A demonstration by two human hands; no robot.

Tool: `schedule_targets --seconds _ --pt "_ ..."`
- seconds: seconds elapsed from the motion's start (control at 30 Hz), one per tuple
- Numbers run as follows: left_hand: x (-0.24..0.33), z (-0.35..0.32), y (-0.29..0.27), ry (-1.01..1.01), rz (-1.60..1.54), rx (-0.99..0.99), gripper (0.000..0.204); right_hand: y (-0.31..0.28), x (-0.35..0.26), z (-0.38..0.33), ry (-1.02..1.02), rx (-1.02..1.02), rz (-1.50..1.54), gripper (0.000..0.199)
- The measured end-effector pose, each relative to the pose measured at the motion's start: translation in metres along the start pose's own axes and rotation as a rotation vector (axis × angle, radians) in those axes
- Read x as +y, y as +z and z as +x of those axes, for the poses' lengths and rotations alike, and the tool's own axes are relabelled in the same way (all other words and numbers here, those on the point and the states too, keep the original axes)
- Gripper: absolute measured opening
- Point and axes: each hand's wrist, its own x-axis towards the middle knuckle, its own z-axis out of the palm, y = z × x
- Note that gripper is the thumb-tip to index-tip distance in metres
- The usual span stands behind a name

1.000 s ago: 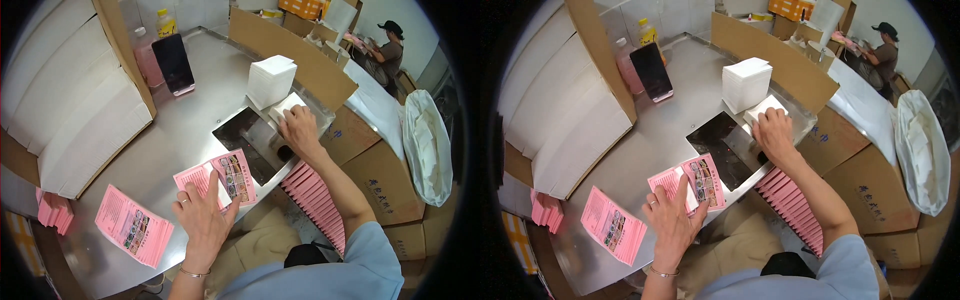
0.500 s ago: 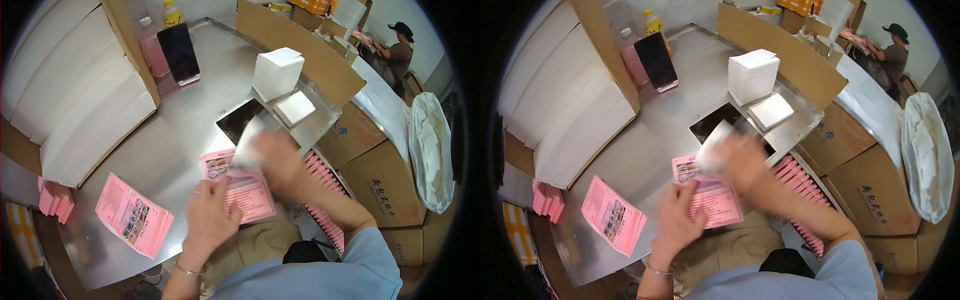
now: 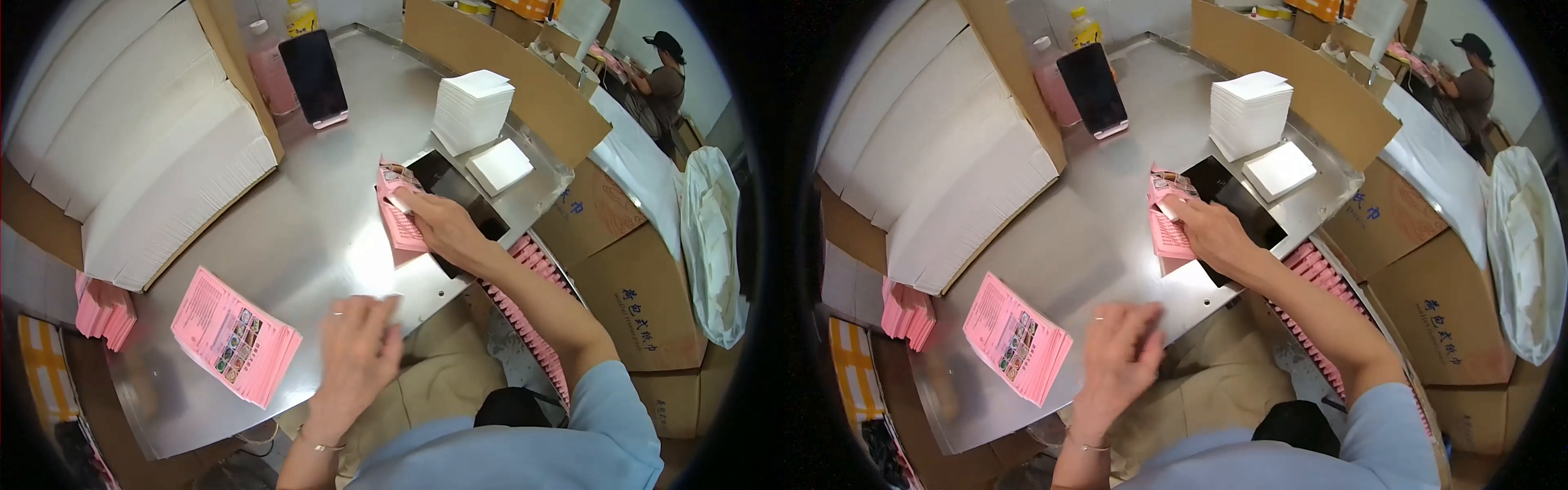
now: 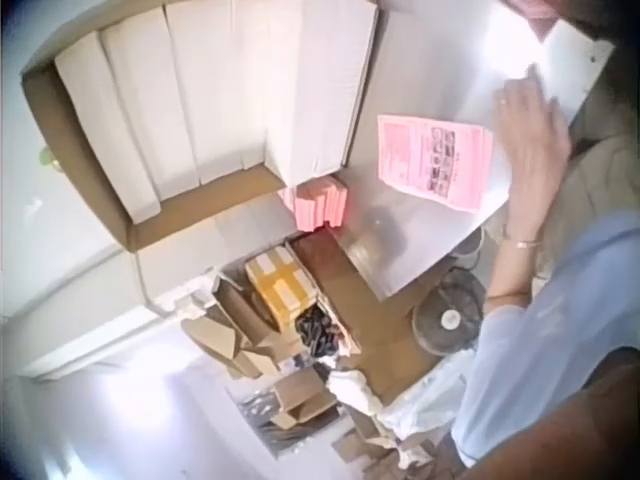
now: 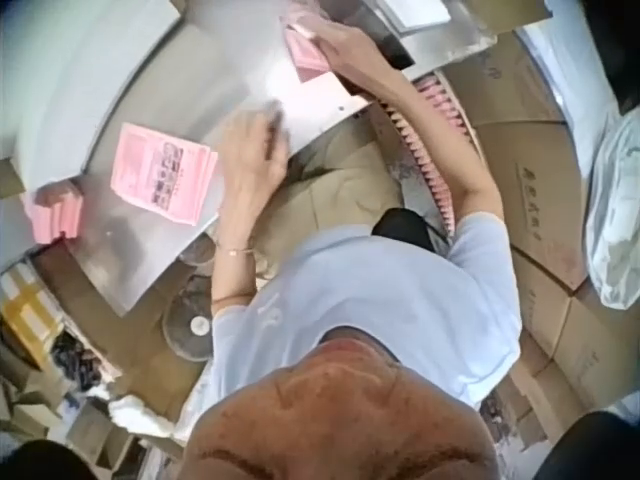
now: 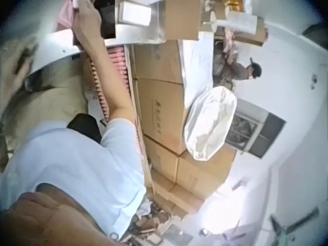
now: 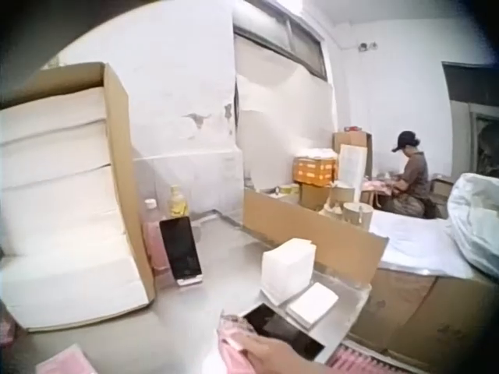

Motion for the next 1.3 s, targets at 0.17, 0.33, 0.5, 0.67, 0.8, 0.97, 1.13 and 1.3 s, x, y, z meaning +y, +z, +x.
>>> schedule_targets --seconds 0.17,0.33,0.5,0.67,0.8,0.97,1.13,1.3 --pt "0.016 0.026 0.005 0.015 0.101 0.075 0.048 -0.004 -0.03 -0.013 -0.276 0.111 -0.394 0.038" --pt "0.017 0.027 0.023 0.02 0.179 -0.042 0.045 0.022 -0.017 0.009 -0.346 0.049 -0.45 0.026" --pt "0.0 0.006 0.004 0.028 -0.141 -0.119 0.046 0.029 -0.008 -0.003 -0.103 0.057 -0.415 0.016" --pt "0.01 -0.009 -0.015 -0.233 -0.219 0.068 0.029 -0.016 0.009 0.006 0.294 -0.262 -0.424 0.019" --pt "-0.03 -0.035 -0.067 -0.312 0.425 0.489 0.029 -0.037 -0.009 -0.025 -0.083 0.317 -0.537 0.014" --pt "-0.071 -0.082 -0.107 -0.675 0.599 0.114 0.022 -0.067 0.062 -0.025 0.01 0.475 -0.949 0.015" --pt "-0.068 -0.061 -0.117 -0.412 0.716 0.133 0.016 -0.066 0.067 -0.021 -0.011 0.452 -0.753 0.02" --pt "-0.022 -0.009 -0.015 -0.144 0.333 -0.136 0.017 -0.067 0.066 -0.022 -0.01 0.402 -0.777 0.013"
